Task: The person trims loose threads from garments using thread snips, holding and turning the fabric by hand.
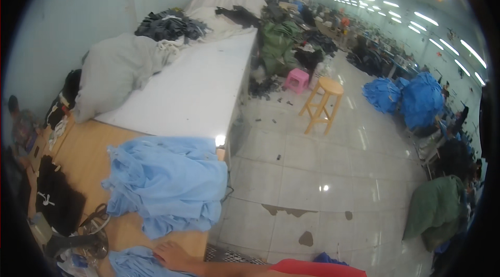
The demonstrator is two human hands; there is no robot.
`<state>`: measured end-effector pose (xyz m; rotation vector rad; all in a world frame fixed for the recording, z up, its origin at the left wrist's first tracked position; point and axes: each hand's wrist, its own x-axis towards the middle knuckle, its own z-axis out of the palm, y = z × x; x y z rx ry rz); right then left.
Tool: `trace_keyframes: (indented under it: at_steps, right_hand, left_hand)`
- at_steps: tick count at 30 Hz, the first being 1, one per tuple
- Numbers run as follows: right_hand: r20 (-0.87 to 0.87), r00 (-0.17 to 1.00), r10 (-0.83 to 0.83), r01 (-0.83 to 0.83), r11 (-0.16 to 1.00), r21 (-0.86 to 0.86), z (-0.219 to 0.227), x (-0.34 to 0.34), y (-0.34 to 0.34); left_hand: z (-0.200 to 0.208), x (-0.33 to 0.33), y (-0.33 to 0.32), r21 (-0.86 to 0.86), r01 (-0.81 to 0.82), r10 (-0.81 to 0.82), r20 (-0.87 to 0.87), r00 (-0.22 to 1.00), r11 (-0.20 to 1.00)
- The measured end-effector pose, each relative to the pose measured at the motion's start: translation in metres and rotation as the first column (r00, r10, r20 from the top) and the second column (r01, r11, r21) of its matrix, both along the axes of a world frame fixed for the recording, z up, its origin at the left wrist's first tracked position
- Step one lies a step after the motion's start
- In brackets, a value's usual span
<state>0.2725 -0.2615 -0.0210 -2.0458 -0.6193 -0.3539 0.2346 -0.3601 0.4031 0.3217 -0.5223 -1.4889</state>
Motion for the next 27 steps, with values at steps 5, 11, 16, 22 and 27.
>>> trace_keyframes:
  at_steps: [5,11,16,22,27]
  right_hand:
    - [0.016,0.999,-0.030,0.031,0.999,-0.033,0.003,0.004,0.004]
    - [-0.068,0.998,-0.020,0.025,0.996,0.083,-0.006,-0.007,0.000]
    - [-0.069,0.992,0.110,-0.115,0.991,-0.069,0.017,0.000,-0.018]
    - [-0.077,0.995,0.067,-0.072,0.995,-0.067,0.021,-0.006,-0.015]
    - [-0.062,0.987,0.148,-0.150,0.989,-0.019,0.003,-0.008,-0.003]
  left_hand:
    - [-0.058,0.000,0.006,0.236,-0.384,0.296,0.333,0.895,0.893]
    - [-0.106,-0.018,0.034,0.141,-0.405,0.313,0.429,0.847,0.903]
    - [-0.150,-0.049,0.046,-0.072,-0.361,0.343,0.526,0.778,0.930]
    - [-0.184,-0.078,0.053,-0.032,-0.673,0.627,0.402,0.668,0.739]
    - [-0.167,-0.055,0.058,0.202,-0.869,0.775,0.393,0.494,0.452]
